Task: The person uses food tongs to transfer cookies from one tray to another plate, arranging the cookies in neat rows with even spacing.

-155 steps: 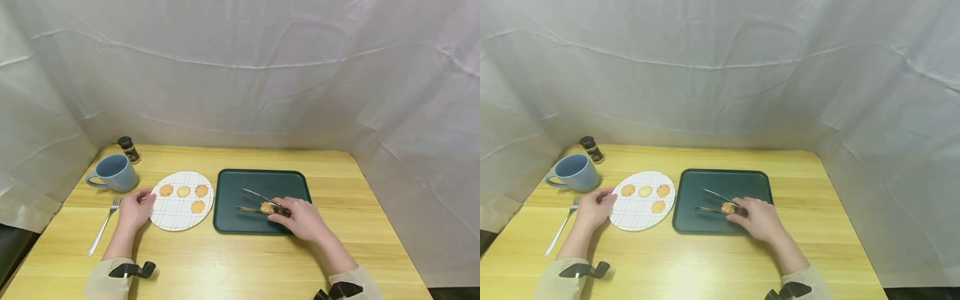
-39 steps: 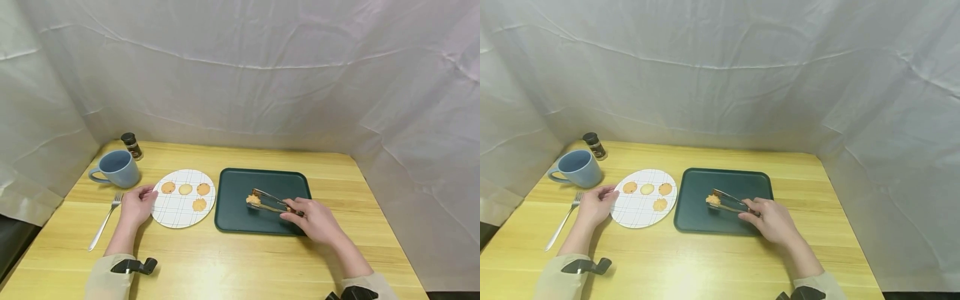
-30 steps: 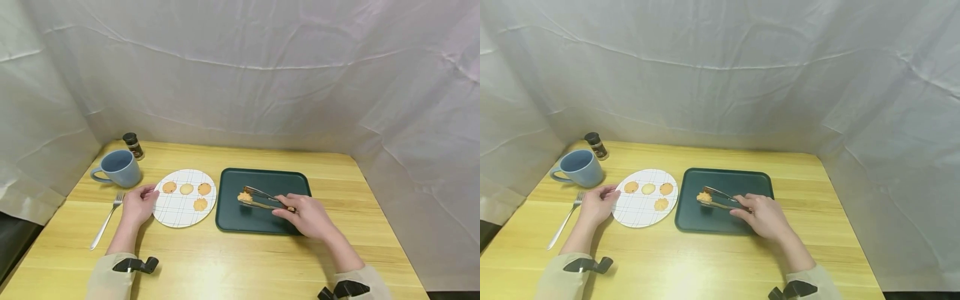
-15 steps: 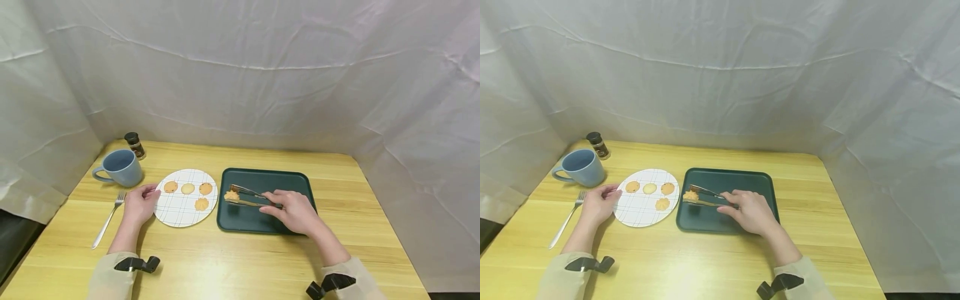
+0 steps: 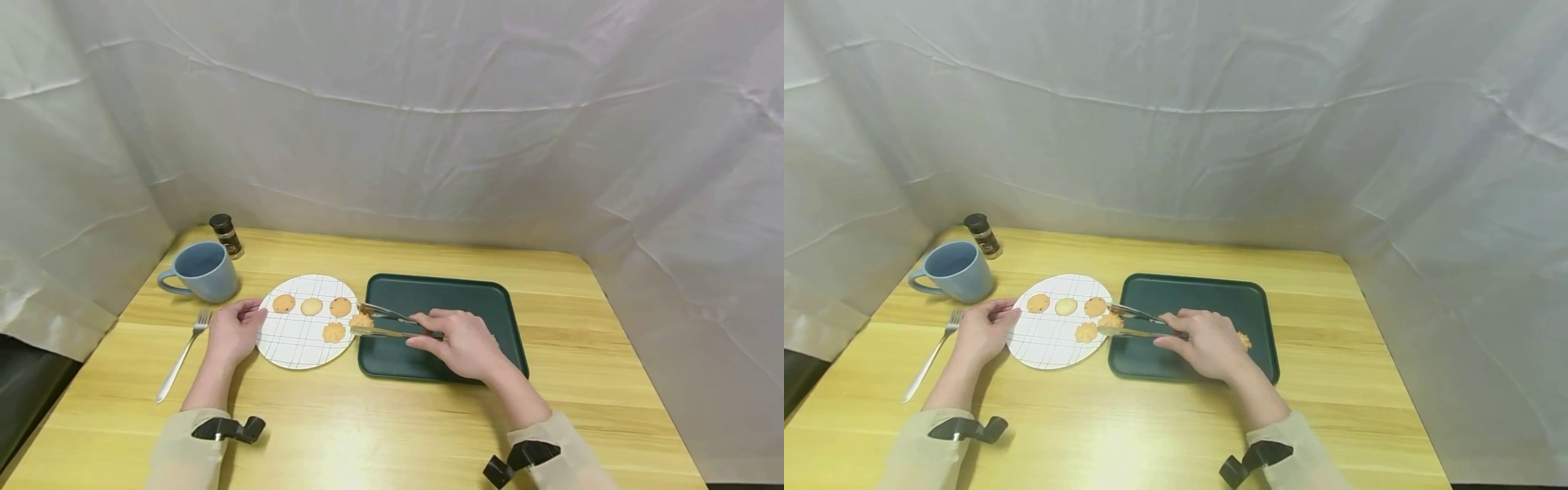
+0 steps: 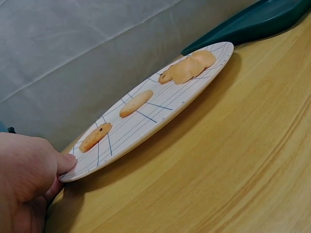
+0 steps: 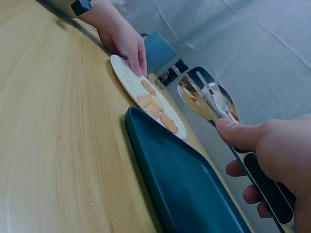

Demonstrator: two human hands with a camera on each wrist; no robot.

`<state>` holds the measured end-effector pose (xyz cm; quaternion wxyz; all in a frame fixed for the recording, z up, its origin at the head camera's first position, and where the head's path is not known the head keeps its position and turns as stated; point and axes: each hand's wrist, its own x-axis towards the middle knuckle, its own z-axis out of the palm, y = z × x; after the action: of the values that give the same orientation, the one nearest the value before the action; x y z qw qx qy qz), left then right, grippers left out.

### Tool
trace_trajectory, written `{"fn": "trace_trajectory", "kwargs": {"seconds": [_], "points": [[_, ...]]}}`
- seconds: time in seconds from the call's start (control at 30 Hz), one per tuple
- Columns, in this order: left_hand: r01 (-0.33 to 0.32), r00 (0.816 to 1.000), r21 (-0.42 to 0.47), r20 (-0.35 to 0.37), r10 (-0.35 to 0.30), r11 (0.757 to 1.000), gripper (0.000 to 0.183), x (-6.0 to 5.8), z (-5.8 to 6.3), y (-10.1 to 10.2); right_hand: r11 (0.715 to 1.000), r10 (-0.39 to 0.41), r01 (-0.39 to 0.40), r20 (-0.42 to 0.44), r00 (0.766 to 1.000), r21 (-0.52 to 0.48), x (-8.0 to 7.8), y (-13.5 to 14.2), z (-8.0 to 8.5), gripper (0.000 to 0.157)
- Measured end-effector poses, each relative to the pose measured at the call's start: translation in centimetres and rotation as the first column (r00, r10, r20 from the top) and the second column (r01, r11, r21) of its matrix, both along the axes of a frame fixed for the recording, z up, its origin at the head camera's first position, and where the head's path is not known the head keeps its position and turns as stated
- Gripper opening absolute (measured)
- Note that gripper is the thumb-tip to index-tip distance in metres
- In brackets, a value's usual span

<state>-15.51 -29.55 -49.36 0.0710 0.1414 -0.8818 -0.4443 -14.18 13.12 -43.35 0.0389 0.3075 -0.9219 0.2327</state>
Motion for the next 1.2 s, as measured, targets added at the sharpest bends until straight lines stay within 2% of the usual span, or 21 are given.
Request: {"fn": "trace_trajectory", "kwargs": {"seconds": [0.7, 1.2], "points": [[0.002, 1.0, -0.004, -0.015, -0.002, 1.0, 0.036, 0.0, 0.0, 0.0, 0.997, 0.078, -0.078, -0.015, 0.997, 0.013, -0.6, -4.0, -0.4, 0.051], [0.003, 1.0, -0.016, -0.031, -0.003, 1.0, 0.035, 0.1, 0.0, 0.0, 0.995, 0.093, -0.093, 0.001, 0.996, 0.047, -1.1, -6.7, -1.1, 0.053]]}}
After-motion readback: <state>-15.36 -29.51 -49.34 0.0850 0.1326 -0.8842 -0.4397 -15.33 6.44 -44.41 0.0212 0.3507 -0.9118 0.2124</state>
